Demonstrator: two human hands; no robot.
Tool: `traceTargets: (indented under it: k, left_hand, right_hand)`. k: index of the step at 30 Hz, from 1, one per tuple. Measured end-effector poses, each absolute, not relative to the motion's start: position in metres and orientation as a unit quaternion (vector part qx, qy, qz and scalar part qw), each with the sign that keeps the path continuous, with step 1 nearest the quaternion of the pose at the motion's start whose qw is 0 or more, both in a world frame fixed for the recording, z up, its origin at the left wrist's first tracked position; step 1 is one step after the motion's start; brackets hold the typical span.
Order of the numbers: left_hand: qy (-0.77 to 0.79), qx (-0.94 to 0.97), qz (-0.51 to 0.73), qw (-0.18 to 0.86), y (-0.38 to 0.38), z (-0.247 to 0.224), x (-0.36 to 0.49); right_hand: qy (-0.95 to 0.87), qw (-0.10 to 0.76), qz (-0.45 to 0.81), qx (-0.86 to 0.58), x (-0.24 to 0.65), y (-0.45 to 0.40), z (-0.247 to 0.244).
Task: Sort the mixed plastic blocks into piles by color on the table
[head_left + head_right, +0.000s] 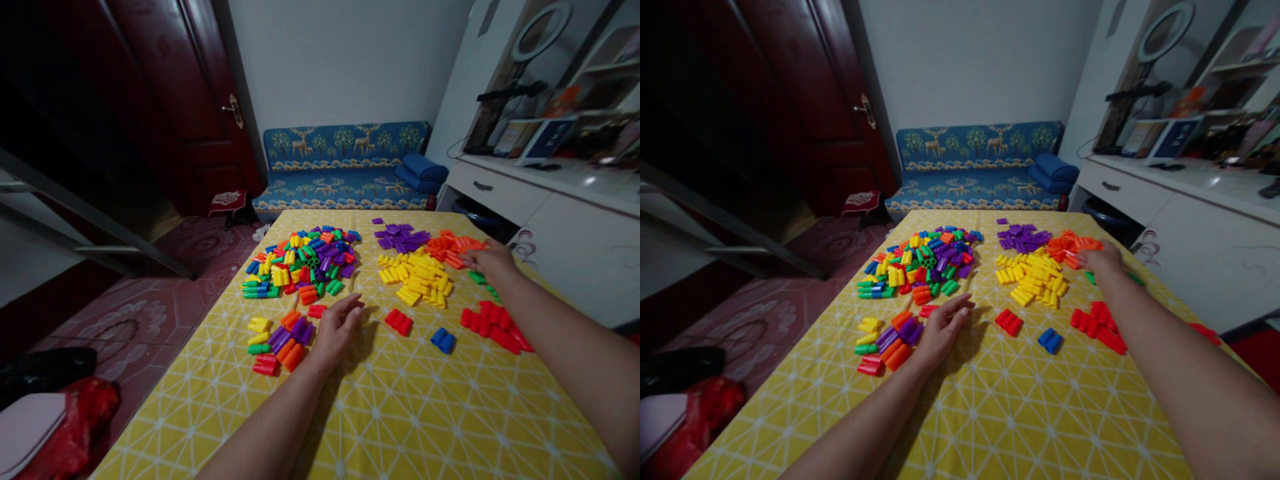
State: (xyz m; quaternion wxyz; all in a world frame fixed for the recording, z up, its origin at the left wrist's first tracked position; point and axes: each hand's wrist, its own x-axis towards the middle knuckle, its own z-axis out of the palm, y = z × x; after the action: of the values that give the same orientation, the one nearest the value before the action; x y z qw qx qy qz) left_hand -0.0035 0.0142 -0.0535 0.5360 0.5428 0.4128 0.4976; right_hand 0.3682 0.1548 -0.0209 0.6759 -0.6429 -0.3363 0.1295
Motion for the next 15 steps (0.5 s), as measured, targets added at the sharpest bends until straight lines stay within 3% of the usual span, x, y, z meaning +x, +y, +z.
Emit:
traceTargets:
  k: [5,10,15]
  left_hand:
    - [0.413,0.551,0.499,0.526,0.016,-0.057,-0.004]
    - [0.422,0.583,0.494,0.488,0.016,-0.057,-0.004]
    - [0.430,0.669,0.501,0.342,0.013,-0.058,-0.007]
  right_hand:
    - [-0.326,0.682,0.168,-0.633,0.337,0.137,-0.014]
    - [-0.403,0.686,0.270,-0.541,0.247,0.081,-0.025]
    - [-0.476,0.641,0.297,-0.524,0.168,0.025,-0.050]
